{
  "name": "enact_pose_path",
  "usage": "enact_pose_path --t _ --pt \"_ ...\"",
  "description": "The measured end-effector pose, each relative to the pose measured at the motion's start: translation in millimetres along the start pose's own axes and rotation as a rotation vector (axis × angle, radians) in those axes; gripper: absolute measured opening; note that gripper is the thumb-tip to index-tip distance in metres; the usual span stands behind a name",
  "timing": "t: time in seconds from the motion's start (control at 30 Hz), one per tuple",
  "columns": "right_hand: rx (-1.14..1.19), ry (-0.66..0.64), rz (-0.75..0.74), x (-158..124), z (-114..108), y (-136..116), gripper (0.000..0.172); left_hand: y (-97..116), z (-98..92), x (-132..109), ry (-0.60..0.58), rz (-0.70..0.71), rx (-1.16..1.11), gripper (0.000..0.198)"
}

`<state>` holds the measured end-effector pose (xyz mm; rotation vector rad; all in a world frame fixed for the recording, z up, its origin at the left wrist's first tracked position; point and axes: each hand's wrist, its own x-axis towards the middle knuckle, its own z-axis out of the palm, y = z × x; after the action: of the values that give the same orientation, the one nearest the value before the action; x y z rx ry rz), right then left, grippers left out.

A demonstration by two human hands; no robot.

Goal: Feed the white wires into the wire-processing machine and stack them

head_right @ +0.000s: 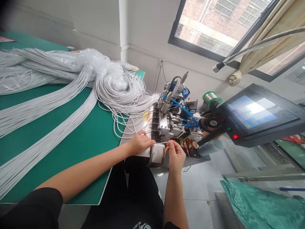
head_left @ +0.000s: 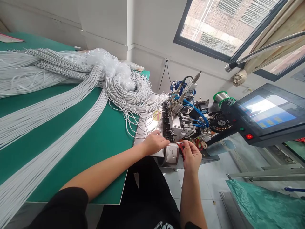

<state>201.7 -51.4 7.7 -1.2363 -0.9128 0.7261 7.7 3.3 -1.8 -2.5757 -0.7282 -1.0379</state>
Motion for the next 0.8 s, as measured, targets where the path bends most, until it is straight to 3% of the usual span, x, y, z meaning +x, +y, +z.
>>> enact_pose_path --t 0.17,0.33,0.53,0.67,0.8 --pt "0.039 -0.043 0.002 3 3 7 0.032 -1 3.0 -1 -0.003 0.028 -0.009 0.024" --pt "0.026 -0.101 -0.001 6 0 9 0.034 -1 3.1 -1 -0.116 0.0 0.009 0.025" --pt "0.053 -0.283 0.141 18 -9 10 0.032 -3 5.3 -2 -0.155 -0.03 0.029 0.027" --pt "-0.076 -0.273 0.17 28 -14 18 0.037 -2 5.9 -2 -0.162 -0.048 0.042 0.028" --pt "-0.298 -0.299 0.078 36 -13 23 0.038 -1 3.1 -2 -0.193 -0.102 0.048 0.034"
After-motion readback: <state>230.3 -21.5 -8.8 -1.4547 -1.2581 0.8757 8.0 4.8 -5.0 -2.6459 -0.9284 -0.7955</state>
